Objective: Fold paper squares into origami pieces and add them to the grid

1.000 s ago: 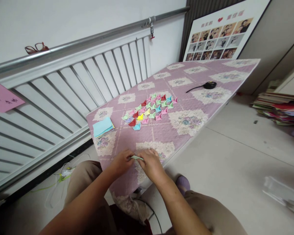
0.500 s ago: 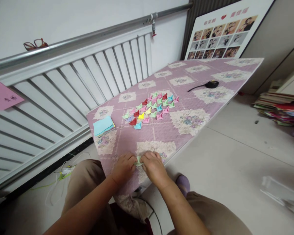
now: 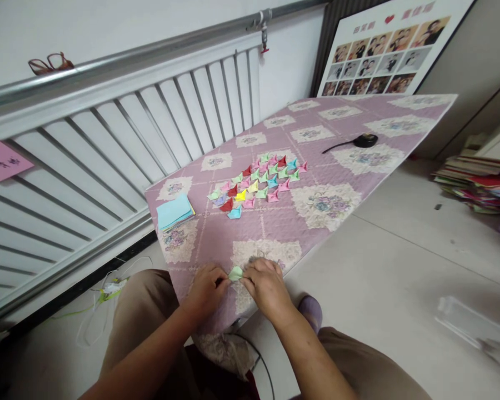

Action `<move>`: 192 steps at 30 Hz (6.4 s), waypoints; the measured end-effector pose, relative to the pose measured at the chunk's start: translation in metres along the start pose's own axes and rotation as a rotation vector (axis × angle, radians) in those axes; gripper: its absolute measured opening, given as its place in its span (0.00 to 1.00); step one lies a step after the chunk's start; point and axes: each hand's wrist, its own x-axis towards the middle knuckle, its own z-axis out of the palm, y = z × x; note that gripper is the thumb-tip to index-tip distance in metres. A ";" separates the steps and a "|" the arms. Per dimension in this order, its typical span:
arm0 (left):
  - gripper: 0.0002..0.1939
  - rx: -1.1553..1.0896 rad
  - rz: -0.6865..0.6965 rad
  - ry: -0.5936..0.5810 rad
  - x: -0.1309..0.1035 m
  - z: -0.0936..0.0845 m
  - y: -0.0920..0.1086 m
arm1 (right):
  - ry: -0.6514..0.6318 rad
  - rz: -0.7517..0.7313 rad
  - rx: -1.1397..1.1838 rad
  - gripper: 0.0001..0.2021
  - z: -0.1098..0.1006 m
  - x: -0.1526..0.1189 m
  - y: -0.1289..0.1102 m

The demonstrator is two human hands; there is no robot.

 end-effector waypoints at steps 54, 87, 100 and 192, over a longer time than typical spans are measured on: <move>0.01 -0.046 -0.165 -0.031 0.003 0.000 0.006 | 0.115 0.131 0.008 0.02 0.015 -0.004 -0.002; 0.05 -0.073 -0.073 -0.050 -0.002 -0.007 0.011 | 0.090 0.032 0.007 0.06 0.008 -0.008 0.002; 0.08 -0.031 -0.098 -0.151 0.014 -0.009 0.009 | 0.075 0.040 0.044 0.05 0.005 -0.007 0.003; 0.05 -0.328 -0.104 0.040 0.025 0.015 0.007 | -0.140 -0.119 -0.261 0.06 -0.006 0.030 -0.007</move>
